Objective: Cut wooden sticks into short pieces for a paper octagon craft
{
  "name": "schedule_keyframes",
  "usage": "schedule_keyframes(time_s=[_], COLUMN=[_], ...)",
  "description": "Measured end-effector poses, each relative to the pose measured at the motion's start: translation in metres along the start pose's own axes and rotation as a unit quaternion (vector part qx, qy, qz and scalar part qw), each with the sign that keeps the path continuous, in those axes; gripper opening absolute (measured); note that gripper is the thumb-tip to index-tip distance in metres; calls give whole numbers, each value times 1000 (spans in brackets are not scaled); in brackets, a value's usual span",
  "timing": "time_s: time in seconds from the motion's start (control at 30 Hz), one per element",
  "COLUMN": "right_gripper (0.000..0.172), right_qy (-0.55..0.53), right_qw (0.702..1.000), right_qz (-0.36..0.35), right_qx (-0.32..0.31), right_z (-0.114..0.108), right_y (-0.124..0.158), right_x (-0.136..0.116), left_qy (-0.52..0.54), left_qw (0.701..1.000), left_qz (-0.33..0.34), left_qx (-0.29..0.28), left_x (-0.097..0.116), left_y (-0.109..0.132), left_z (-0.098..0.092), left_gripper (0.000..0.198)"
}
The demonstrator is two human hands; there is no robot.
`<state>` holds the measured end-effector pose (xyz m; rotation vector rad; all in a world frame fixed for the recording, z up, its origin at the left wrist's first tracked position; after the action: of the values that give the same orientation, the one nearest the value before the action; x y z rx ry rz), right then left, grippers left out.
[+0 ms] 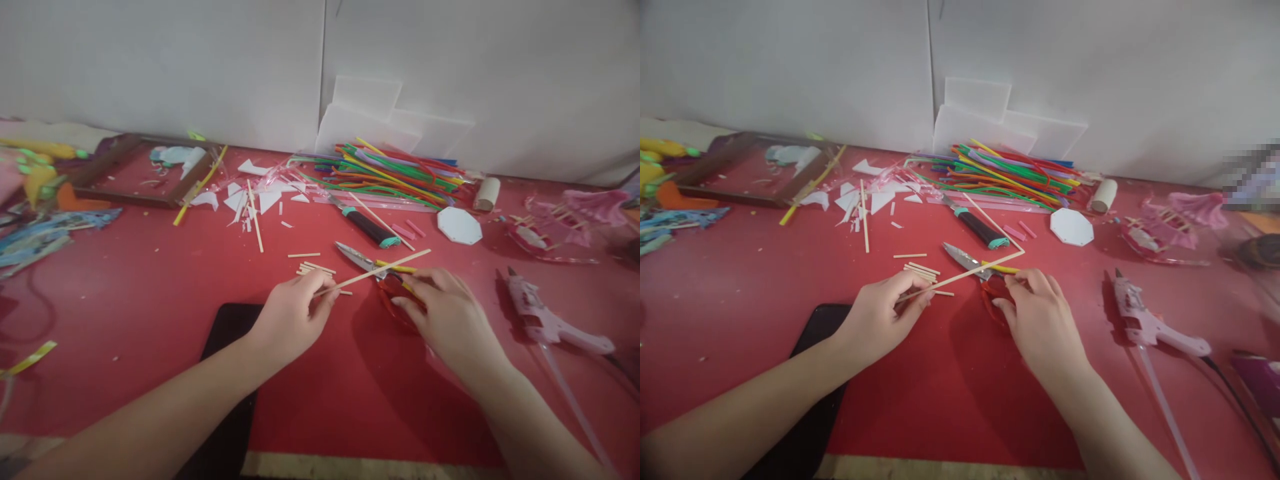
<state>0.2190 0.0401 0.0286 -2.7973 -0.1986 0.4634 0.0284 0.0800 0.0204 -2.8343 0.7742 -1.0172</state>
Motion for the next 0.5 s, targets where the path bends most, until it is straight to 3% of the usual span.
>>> schedule_keyframes(time_s=[0.13, 0.2, 0.3, 0.4, 0.5], right_gripper=[7, 16, 23, 24, 23], right_qy=[-63, -75, -93, -117, -133], right_qw=[982, 974, 975, 975, 976], right_qz=[-136, -187, -198, -189, -173], right_qx=[116, 103, 34, -10, -16], right_z=[-35, -32, -11, 4, 6], right_y=[4, 6, 6, 6, 5], right_x=[-51, -71, -81, -79, -76], left_qy=[-77, -103, -119, -117, -121], left_qw=[996, 990, 978, 976, 976], left_qz=[41, 91, 159, 162, 156], left_qx=[-4, -24, -60, -82, -94], left_x=[9, 20, 34, 34, 34], left_y=[2, 4, 9, 10, 9], left_z=[5, 11, 20, 24, 26], left_gripper=[12, 16, 19, 22, 24])
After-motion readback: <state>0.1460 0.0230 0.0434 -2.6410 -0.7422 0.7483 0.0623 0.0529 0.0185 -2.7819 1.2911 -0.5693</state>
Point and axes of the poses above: each hand's wrist, its own y-axis away from the middle knuckle, its own z-axis out of the palm, x = y × z, the point moved 10 cm from there along -y, towards the middle knuckle, and after that the axes turned 7 degrees about -y, right-handed, at the moved point
